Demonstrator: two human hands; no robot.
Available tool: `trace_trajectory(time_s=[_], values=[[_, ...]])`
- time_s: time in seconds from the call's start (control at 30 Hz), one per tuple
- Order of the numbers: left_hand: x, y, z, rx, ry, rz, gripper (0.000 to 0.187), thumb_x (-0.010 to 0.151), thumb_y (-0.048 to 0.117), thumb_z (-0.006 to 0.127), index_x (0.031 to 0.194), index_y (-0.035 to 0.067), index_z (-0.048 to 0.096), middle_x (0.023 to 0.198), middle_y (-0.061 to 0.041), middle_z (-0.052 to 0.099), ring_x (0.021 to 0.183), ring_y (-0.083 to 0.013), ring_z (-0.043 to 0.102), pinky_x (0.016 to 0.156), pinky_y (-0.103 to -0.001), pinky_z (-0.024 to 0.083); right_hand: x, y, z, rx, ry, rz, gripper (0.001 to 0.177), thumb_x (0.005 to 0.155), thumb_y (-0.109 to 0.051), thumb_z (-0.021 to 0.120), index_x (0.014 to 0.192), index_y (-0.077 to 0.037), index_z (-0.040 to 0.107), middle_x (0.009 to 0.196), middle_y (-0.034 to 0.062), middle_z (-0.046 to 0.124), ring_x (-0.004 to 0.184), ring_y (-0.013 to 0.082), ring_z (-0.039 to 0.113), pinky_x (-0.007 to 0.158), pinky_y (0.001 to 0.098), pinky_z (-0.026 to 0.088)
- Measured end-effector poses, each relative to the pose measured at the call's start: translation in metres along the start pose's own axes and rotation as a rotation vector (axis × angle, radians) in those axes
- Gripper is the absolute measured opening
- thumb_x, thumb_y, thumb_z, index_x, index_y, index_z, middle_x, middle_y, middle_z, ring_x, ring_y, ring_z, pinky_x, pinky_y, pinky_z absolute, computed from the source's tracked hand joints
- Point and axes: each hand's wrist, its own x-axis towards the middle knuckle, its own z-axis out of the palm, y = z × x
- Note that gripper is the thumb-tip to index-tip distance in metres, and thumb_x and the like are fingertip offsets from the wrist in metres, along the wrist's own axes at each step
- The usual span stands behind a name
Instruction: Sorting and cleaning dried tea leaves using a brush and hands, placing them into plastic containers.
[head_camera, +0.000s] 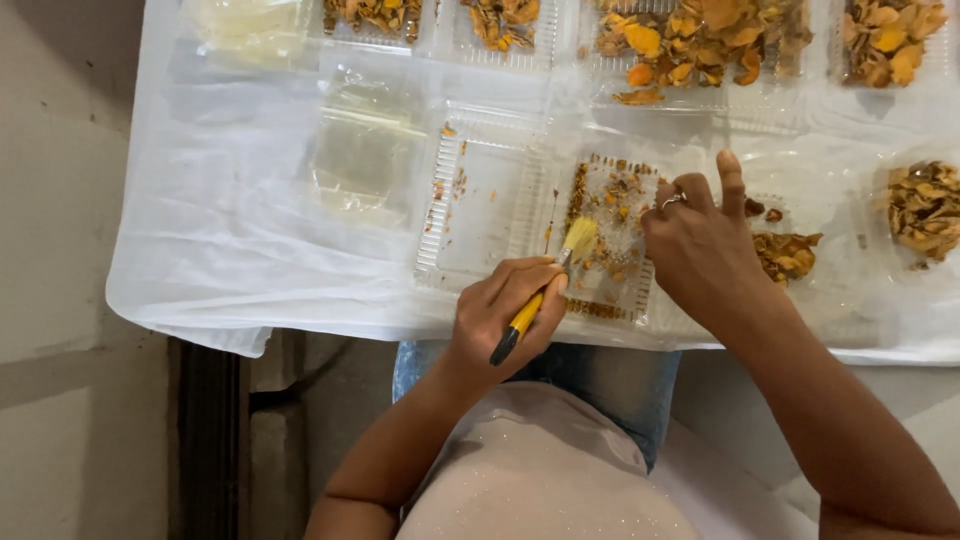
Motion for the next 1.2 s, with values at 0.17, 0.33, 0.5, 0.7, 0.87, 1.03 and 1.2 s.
trace_trajectory(time_s=[0.17, 0.33, 0.5, 0.7, 0.87, 1.03, 1.2], values=[[-0.004, -0.011, 0.008, -0.05, 0.178, 0.151, 0.005, 0.087, -0.007, 0.074, 0.091, -0.005, 0.072, 0.08, -0.017, 0.073, 0.073, -0.0321, 0.076, 0.065, -0.039, 0.065, -0.005, 0.0, -0.002, 0.264, 0.293, 0.061, 0.018, 0.099, -0.024, 0.069, 0.095, -0.008, 0.074, 0.094, 0.0132, 0.069, 0.109, 0.0312, 0.063, 0.123, 0.06, 0.025], [-0.023, -0.017, 0.011, 0.016, 0.144, 0.15, 0.021, 0.087, -0.006, 0.075, 0.104, -0.001, 0.065, 0.103, -0.019, 0.074, 0.074, -0.0165, 0.073, 0.057, -0.022, 0.06, -0.003, 0.004, -0.07, 1.126, 0.152, 0.372, 0.015, 0.093, -0.008, 0.076, 0.107, -0.002, 0.078, 0.094, 0.0069, 0.078, 0.059, 0.0177, 0.058, 0.057, 0.0296, 0.045], [-0.005, 0.004, 0.008, 0.126, 0.044, 0.256, 0.021, 0.079, -0.011, 0.081, 0.098, -0.006, 0.071, 0.099, -0.021, 0.075, 0.075, -0.0204, 0.076, 0.055, -0.024, 0.058, -0.007, -0.001, -0.061, 1.614, 0.163, 0.473, 0.021, 0.093, 0.003, 0.073, 0.114, 0.006, 0.074, 0.092, 0.0109, 0.075, 0.069, 0.011, 0.062, 0.063, 0.0192, 0.052], [-0.028, -0.017, 0.018, 0.207, 0.106, 0.396, 0.022, 0.089, 0.003, 0.08, 0.108, 0.0, 0.069, 0.113, -0.017, 0.074, 0.083, -0.0148, 0.079, 0.062, -0.022, 0.067, -0.015, -0.001, -0.06, 1.455, 0.207, 0.455, 0.023, 0.089, 0.002, 0.077, 0.112, 0.006, 0.075, 0.101, 0.0123, 0.077, 0.077, 0.0145, 0.068, 0.069, 0.0235, 0.054], [-0.015, -0.016, 0.007, 0.146, -0.052, 0.289, 0.017, 0.083, -0.006, 0.081, 0.095, -0.004, 0.07, 0.095, -0.019, 0.077, 0.086, -0.0261, 0.078, 0.06, -0.027, 0.064, -0.047, 0.027, -0.066, 1.172, 0.28, 0.345, 0.015, 0.1, -0.014, 0.069, 0.109, -0.002, 0.073, 0.118, 0.0142, 0.076, 0.093, 0.0202, 0.072, 0.076, 0.0298, 0.057], [-0.007, -0.012, -0.002, 0.116, 0.01, 0.205, 0.015, 0.081, -0.01, 0.077, 0.092, -0.007, 0.068, 0.089, -0.019, 0.076, 0.087, -0.0302, 0.078, 0.065, -0.029, 0.066, -0.094, 0.054, -0.051, 0.586, 0.095, 0.535, 0.022, 0.099, -0.015, 0.084, 0.119, -0.005, 0.081, 0.121, 0.0208, 0.078, 0.101, 0.0311, 0.071, 0.088, 0.0424, 0.056], [0.0, -0.001, -0.001, 0.104, 0.015, 0.15, 0.018, 0.078, -0.014, 0.077, 0.093, -0.007, 0.068, 0.089, -0.016, 0.075, 0.086, -0.0295, 0.077, 0.068, -0.032, 0.063, -0.055, 0.034, -0.044, 0.579, 0.002, 0.468, 0.033, 0.099, -0.033, 0.074, 0.12, -0.008, 0.078, 0.124, 0.0116, 0.075, 0.134, 0.0304, 0.051, 0.108, 0.0492, 0.045]])
